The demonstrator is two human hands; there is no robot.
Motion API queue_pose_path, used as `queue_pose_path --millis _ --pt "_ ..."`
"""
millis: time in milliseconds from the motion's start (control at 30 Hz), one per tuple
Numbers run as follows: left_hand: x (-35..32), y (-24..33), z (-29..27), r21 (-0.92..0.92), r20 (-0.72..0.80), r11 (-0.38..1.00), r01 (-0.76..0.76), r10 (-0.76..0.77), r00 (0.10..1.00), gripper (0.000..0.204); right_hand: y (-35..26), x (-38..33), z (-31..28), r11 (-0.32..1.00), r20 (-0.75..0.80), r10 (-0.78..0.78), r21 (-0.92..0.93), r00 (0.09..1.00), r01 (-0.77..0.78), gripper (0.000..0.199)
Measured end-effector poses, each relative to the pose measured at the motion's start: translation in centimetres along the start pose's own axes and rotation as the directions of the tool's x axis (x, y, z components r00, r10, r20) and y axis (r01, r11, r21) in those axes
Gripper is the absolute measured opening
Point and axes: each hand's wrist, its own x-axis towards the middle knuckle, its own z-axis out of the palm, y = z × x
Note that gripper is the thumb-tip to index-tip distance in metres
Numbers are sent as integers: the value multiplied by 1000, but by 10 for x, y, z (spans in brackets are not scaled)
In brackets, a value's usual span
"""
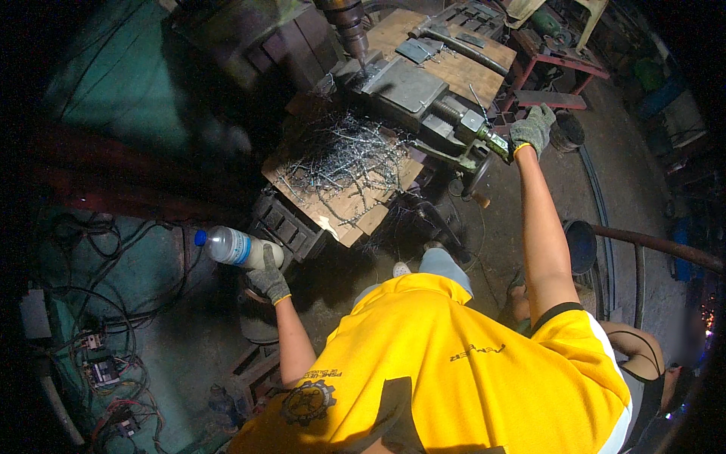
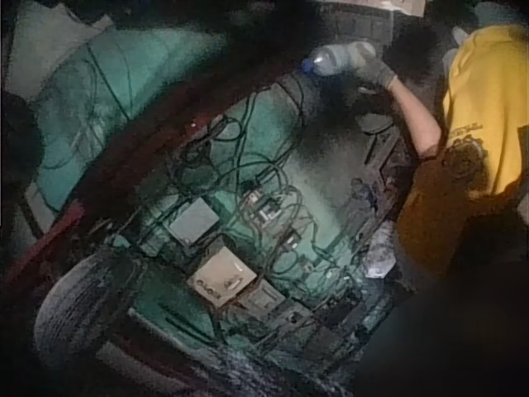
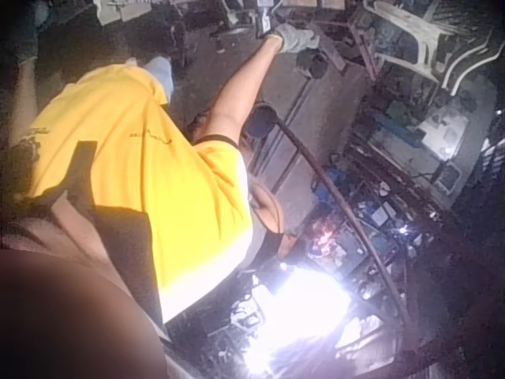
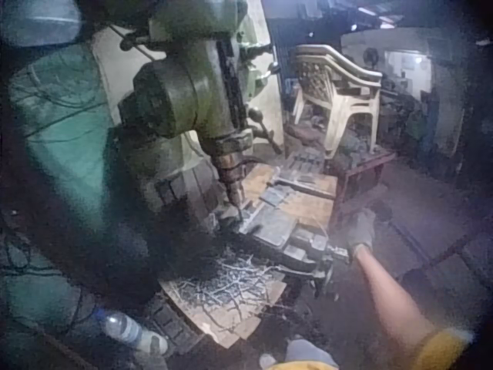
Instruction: The person operates a drill press to drill holes in small metal pieces. They apply liquid from a bottle to the work area, adjust the drill press handle, and use a hammer to tap the metal pieces into position.
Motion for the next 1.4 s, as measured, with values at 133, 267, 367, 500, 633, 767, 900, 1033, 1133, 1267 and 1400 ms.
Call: queue_pose_path --millis 133,267,367,500,633,767,900,1033,1133,1267,1400 --pt "1 -1 2 -132 -15 991 -33 32 999 72 -1 0 -1 999 10 11 34 1000 -11 49" --pt "-1 14 -7 -72 98 992 101 -94 991 75 -3 0 0 997 18 58 53 998 -59 48" --pt "-4 30 -16 -109 148 977 185 -168 975 75 -4 1 1 989 10 98 109 995 -99 44" --pt "-4 40 -20 83 136 972 219 -229 964 79 -3 0 -2 998 37 63 15 997 -63 46" --pt "-3 35 -18 66 138 982 178 -186 973 81 -2 -1 -1 997 9 50 56 999 -50 43" --pt "-3 29 -16 64 106 991 119 -125 986 82 1 1 8 982 23 137 130 990 -139 38" --pt "-4 28 -16 77 137 983 169 -178 974 88 1 1 14 931 39 232 281 972 -233 37" --pt "-3 26 -12 123 143 969 214 -230 963 95 -5 -1 6 970 -10 168 179 986 -163 41" --pt "-2 20 -10 233 131 950 207 -241 962 99 -11 -1 -2 741 177 421 499 890 -450 36" --pt "-1 14 -11 139 174 973 182 -205 963 103 -13 -3 -5 975 14 165 149 986 -165 36" --pt "-2 20 -13 108 134 975 193 -207 969 84 -12 -7 -3 989 -15 116 93 993 -114 36"
